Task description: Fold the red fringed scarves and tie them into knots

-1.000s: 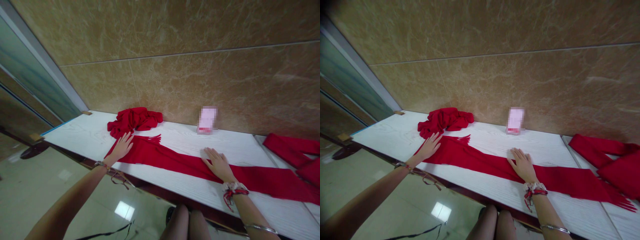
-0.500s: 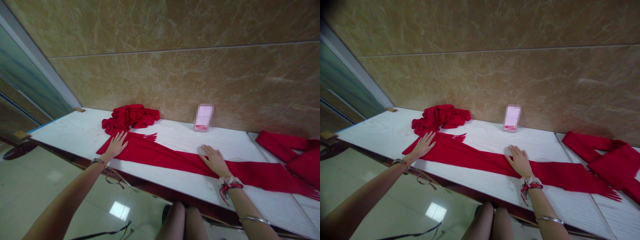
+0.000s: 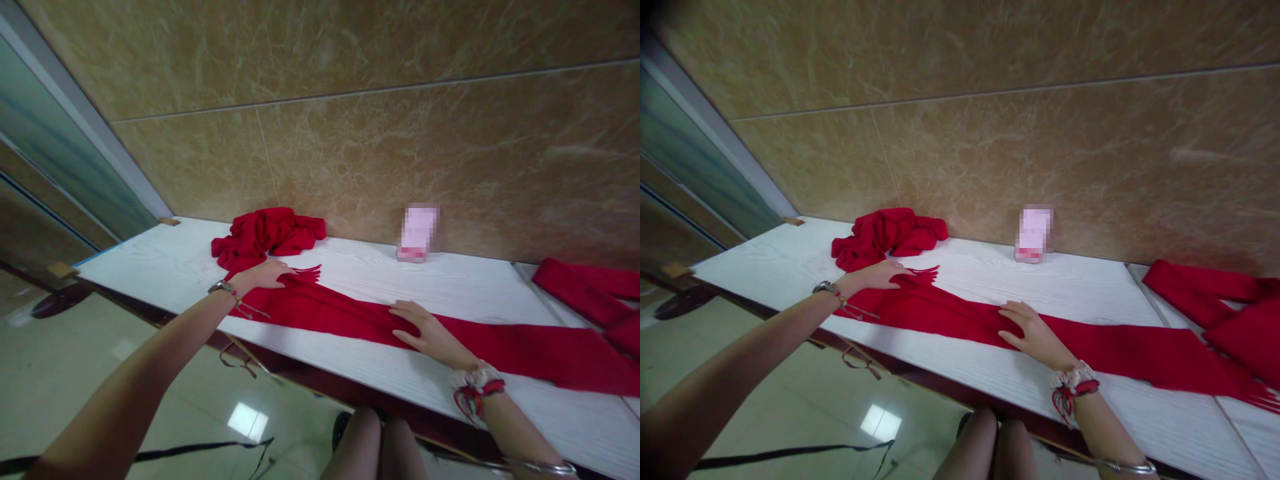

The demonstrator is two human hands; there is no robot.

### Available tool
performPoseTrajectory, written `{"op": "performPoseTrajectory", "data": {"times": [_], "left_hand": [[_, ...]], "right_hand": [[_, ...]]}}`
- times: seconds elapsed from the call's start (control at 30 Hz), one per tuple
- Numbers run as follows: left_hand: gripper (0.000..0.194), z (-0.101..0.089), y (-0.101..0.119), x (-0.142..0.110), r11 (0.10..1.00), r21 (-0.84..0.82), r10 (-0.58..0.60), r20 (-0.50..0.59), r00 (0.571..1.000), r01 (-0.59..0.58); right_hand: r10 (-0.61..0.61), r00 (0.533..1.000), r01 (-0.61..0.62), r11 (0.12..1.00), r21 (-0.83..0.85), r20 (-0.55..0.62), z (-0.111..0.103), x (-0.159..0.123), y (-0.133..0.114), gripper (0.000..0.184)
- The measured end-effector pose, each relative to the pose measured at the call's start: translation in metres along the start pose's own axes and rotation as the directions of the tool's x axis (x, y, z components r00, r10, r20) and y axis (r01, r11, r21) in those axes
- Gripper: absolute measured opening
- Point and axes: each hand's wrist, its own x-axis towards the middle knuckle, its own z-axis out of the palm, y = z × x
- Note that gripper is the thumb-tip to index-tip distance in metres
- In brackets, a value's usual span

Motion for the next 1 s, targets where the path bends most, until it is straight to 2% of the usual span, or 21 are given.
{"op": "performPoseTrajectory", "data": {"times": [0.07,0.13,0.23,0.3,0.43,0.57,0.67,0.77,0.9,1.0], "left_hand": [[0.025,-0.007,0.003,-0.002,0.999,0.032,-0.009,0.016,1.000,0.009],[0.019,-0.013,0.005,-0.009,0.999,0.039,-0.023,-0.012,1.000,0.024],[0.022,-0.017,0.010,-0.029,0.997,0.065,-0.037,-0.037,0.999,0.039],[0.027,-0.016,0.015,-0.044,0.993,0.112,-0.043,-0.004,0.999,0.043],[0.035,0.002,0.032,-0.070,0.986,0.162,-0.065,0.100,0.993,0.048],[0.047,0.025,0.045,-0.081,0.982,0.147,-0.132,0.103,0.986,0.116],[0.049,0.028,0.046,-0.082,0.986,0.120,-0.128,0.097,0.987,0.116],[0.048,0.019,0.051,-0.078,0.997,0.050,-0.062,0.062,0.996,0.059],[0.052,0.012,0.071,-0.059,0.999,-0.008,0.037,0.010,0.999,-0.037],[0.057,0.020,0.082,-0.042,0.995,-0.014,0.102,0.057,0.993,-0.101]], "right_hand": [[-0.019,1.000,0.019,1.000,0.005,0.022,0.002,0.002,-0.003,0.032],[-0.044,0.998,0.043,0.999,0.014,0.033,0.001,0.002,-0.004,0.027],[-0.080,0.995,0.079,0.997,0.016,0.051,-0.003,0.001,-0.007,0.032],[-0.094,0.992,0.093,0.996,0.010,0.078,-0.006,-0.001,-0.011,0.036],[-0.142,0.977,0.147,0.989,-0.021,0.162,-0.005,-0.009,-0.016,0.040],[-0.169,0.961,0.191,0.978,-0.082,0.220,0.002,-0.012,-0.016,0.042],[-0.170,0.960,0.193,0.977,-0.087,0.222,0.003,-0.011,-0.017,0.043],[-0.168,0.958,0.191,0.978,-0.081,0.233,0.001,-0.010,-0.018,0.043],[-0.163,0.957,0.184,0.981,-0.066,0.241,0.000,-0.010,-0.019,0.042],[-0.163,0.959,0.183,0.981,-0.068,0.230,0.000,-0.010,-0.020,0.042]]}}
